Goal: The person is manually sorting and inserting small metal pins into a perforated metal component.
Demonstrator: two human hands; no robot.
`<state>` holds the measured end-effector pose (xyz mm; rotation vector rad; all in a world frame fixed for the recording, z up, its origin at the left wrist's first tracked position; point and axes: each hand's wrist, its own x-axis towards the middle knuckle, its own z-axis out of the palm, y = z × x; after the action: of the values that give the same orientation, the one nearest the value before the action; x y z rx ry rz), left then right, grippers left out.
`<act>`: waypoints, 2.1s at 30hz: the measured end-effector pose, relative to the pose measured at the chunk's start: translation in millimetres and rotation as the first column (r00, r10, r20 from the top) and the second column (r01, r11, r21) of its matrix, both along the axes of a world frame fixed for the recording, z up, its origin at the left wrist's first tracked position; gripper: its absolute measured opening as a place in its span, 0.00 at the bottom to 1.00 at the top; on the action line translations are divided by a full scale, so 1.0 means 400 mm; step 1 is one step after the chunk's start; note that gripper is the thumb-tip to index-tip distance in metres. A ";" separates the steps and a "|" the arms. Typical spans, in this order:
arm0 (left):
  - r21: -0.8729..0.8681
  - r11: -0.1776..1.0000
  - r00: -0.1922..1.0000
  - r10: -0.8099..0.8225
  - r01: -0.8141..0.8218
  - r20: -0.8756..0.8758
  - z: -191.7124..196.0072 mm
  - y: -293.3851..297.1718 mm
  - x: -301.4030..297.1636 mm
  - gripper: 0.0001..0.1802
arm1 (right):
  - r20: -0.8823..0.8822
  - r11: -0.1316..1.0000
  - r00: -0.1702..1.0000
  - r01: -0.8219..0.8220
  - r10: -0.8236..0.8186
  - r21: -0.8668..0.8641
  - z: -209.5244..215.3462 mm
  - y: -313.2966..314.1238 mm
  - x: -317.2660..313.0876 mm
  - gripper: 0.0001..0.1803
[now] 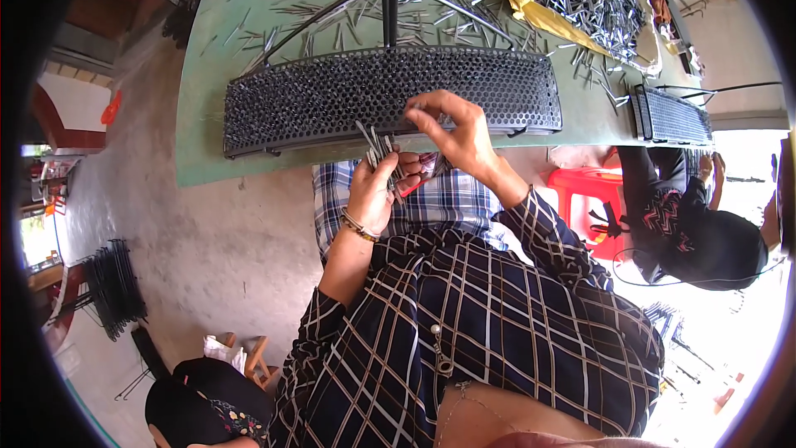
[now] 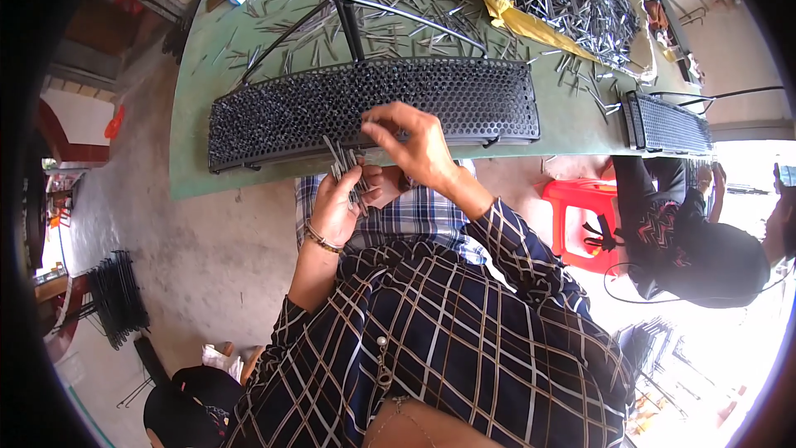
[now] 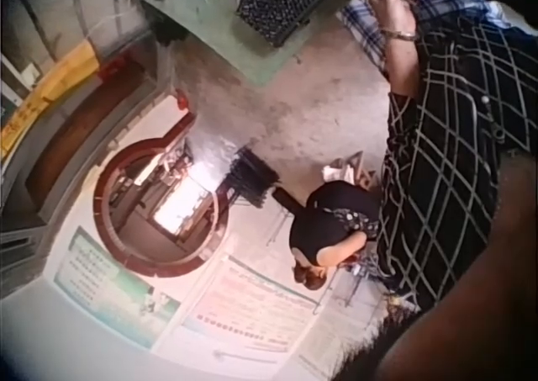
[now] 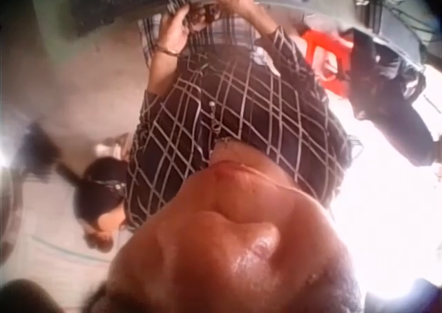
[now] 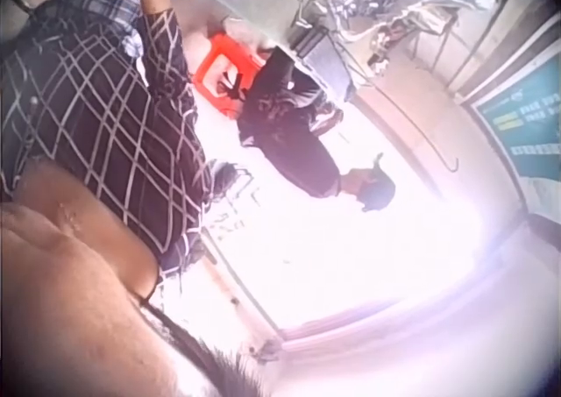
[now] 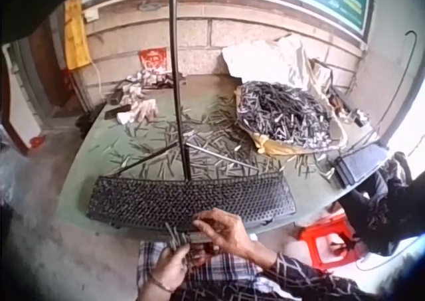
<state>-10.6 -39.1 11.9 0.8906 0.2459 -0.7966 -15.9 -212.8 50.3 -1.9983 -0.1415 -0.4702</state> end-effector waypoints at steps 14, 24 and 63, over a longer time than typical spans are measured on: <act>0.105 0.993 0.983 -0.073 0.056 0.171 -0.019 0.006 -0.011 0.10 | -0.142 0.996 0.987 0.083 -0.078 0.030 -0.047 -0.020 0.069 0.12; 0.100 0.993 0.997 0.054 -0.059 0.045 -0.018 0.013 0.003 0.14 | -0.099 0.987 0.994 -0.065 0.051 -0.144 -0.035 -0.033 0.080 0.10; 0.162 0.983 0.972 -0.115 0.082 0.206 -0.029 0.012 -0.028 0.14 | 0.139 0.901 0.989 0.106 -0.051 -0.421 -0.061 0.009 0.070 0.10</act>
<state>-21.9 -34.4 0.4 1.1325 0.0731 -0.7741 12.2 -209.4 26.1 -2.4129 -0.2612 -0.6623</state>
